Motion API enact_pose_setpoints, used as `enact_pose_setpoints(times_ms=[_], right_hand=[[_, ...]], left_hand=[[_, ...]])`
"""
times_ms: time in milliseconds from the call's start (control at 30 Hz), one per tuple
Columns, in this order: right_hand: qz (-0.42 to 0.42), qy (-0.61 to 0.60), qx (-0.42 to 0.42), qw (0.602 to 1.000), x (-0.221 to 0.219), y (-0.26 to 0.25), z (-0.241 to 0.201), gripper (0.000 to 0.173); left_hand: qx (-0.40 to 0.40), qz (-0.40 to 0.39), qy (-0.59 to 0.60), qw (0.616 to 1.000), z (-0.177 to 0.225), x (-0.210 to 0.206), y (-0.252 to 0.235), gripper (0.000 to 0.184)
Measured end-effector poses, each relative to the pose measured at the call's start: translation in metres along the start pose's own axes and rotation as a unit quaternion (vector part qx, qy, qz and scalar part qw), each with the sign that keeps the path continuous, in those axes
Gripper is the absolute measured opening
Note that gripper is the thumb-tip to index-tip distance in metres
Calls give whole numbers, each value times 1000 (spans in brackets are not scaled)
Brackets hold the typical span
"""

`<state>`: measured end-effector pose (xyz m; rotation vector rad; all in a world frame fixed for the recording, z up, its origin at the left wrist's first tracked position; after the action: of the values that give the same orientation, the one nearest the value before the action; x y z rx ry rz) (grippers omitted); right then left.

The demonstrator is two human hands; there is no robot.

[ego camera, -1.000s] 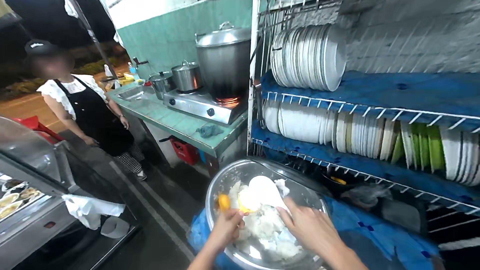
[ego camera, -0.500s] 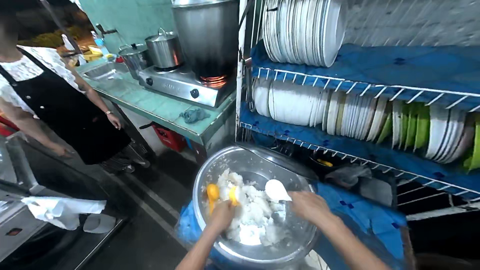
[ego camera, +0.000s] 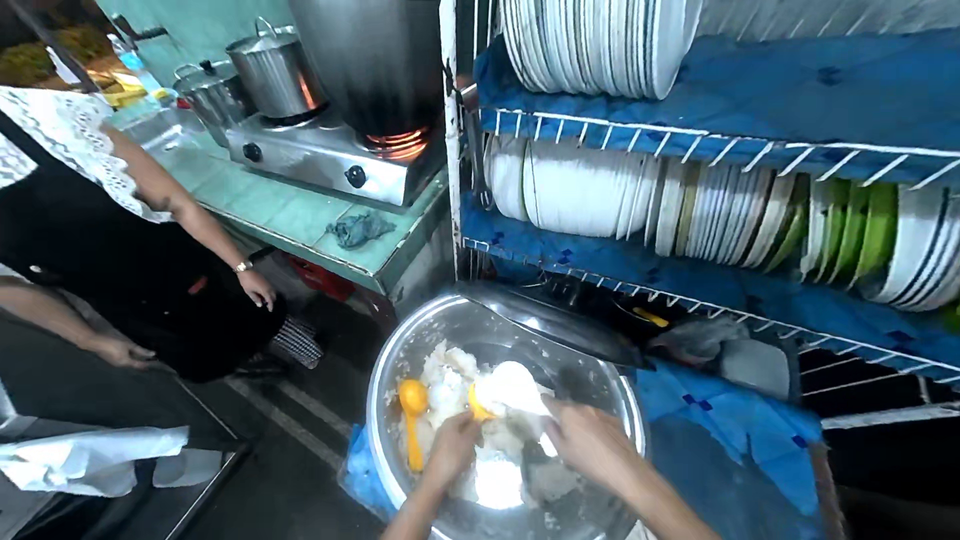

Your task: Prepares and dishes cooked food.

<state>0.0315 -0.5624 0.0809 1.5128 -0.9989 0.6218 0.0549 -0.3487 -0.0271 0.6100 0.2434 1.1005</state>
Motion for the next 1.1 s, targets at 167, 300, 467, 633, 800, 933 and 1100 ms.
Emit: enact_pose_setpoints(times_ms=[167, 300, 467, 633, 800, 933, 1100], right_hand=[[-13, -237, 32, 971, 0, 18, 35, 59], [16, -269, 111, 956, -9, 36, 19, 45], [117, -200, 196, 953, -31, 56, 2, 45], [-5, -317, 153, 936, -21, 82, 5, 44], [85, -269, 135, 950, -29, 96, -15, 44], [98, -264, 128, 951, -42, 101, -30, 45], [104, -418, 89, 898, -61, 92, -52, 46]], left_hand=[[-44, -8, 200, 979, 16, 21, 41, 35], [-57, -47, 231, 970, 36, 30, 59, 35], [-110, -75, 87, 987, 58, 40, 81, 32], [-166, -42, -101, 980, 52, 52, 94, 34], [-202, -2, -134, 970, 63, 50, 120, 34], [-248, 43, -155, 955, 63, 41, 138, 34], [-263, 59, -184, 945, 56, 34, 143, 36]])
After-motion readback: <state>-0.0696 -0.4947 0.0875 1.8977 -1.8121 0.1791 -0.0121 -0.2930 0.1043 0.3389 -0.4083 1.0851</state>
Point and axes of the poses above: each hand's wrist, its own y-axis away from the middle knuckle, its own x-axis out of the back of the hand, z = x × y, the point moved 2 cm from there along -y, towards the middle knuckle, and after that the axes turned 5 degrees about y, right-handed, at the moved point
